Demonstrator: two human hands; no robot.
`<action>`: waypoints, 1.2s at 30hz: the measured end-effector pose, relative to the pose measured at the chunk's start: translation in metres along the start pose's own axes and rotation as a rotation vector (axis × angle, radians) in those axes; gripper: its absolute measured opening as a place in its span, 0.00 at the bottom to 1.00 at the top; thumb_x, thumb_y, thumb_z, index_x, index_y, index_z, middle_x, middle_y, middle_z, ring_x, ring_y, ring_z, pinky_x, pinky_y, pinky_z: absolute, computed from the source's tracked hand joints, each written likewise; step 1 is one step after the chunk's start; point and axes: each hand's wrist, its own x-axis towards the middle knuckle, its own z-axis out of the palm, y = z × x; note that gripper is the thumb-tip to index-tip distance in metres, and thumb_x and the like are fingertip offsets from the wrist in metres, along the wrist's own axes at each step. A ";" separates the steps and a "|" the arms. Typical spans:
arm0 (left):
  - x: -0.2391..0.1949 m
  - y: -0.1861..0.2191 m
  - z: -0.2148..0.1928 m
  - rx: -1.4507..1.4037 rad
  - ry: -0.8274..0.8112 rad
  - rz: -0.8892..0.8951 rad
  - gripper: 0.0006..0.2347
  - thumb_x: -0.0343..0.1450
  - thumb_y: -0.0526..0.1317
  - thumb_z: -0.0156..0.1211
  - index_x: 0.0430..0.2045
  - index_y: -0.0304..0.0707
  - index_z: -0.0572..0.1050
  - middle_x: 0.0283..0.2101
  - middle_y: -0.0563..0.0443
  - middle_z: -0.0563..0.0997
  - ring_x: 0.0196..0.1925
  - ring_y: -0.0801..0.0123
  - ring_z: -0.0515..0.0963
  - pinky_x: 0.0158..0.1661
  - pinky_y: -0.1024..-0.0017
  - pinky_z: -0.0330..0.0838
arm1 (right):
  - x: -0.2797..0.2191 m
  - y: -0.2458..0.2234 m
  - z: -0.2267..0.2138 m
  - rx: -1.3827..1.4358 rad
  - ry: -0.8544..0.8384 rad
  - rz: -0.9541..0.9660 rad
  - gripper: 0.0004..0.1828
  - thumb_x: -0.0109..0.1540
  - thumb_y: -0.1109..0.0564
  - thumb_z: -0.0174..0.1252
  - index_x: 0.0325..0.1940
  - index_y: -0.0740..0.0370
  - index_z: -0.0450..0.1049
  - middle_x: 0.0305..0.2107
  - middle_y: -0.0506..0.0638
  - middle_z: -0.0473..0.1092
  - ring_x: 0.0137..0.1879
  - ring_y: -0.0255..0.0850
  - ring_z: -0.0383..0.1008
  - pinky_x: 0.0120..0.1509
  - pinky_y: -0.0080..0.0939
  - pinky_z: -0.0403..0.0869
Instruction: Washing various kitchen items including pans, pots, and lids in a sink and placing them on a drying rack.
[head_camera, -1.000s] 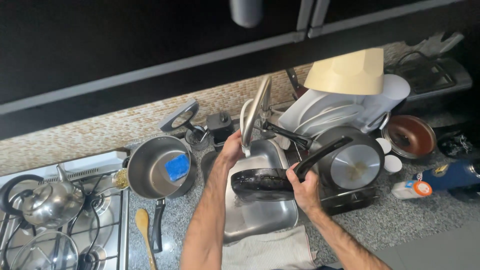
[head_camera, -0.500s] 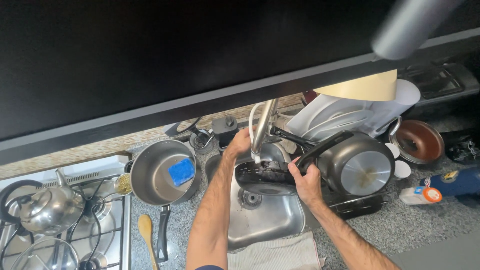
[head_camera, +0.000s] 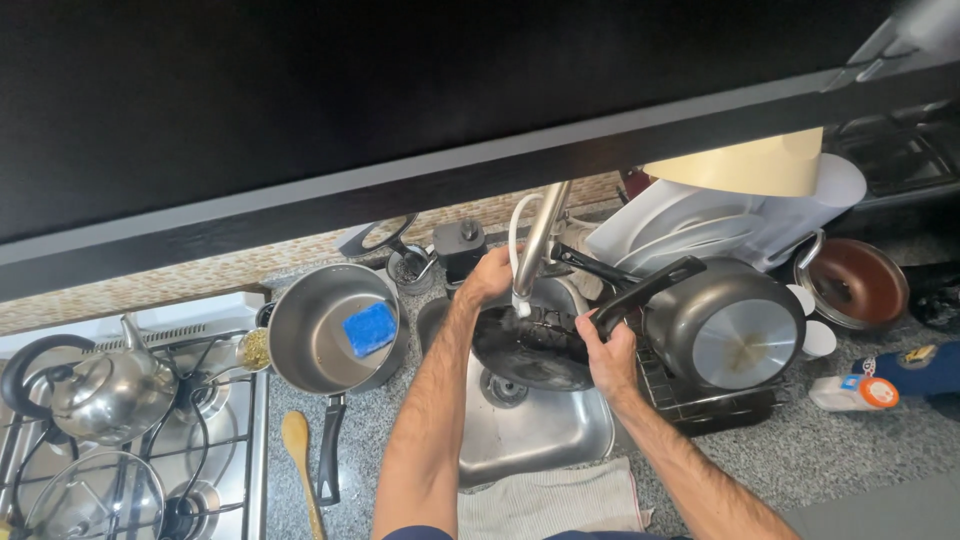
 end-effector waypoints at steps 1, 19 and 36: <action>0.001 0.000 0.000 -0.010 -0.006 -0.012 0.11 0.74 0.36 0.53 0.48 0.36 0.79 0.34 0.51 0.86 0.37 0.72 0.84 0.42 0.70 0.78 | 0.002 0.002 0.002 0.000 -0.006 -0.005 0.12 0.62 0.50 0.64 0.39 0.63 0.79 0.30 0.45 0.75 0.39 0.33 0.72 0.48 0.37 0.71; 0.008 0.021 -0.007 0.143 -0.069 -0.155 0.09 0.72 0.36 0.58 0.42 0.36 0.81 0.32 0.49 0.86 0.37 0.67 0.85 0.44 0.64 0.79 | 0.039 0.027 0.046 0.520 -0.393 0.151 0.13 0.61 0.52 0.61 0.43 0.65 0.76 0.37 0.46 0.73 0.47 0.35 0.71 0.55 0.36 0.69; 0.050 -0.061 0.008 0.198 0.047 -0.024 0.06 0.59 0.36 0.67 0.23 0.32 0.78 0.23 0.49 0.81 0.27 0.66 0.79 0.30 0.65 0.74 | 0.016 0.028 -0.004 0.202 -0.401 0.080 0.13 0.58 0.53 0.63 0.41 0.63 0.77 0.34 0.46 0.73 0.44 0.34 0.72 0.52 0.36 0.70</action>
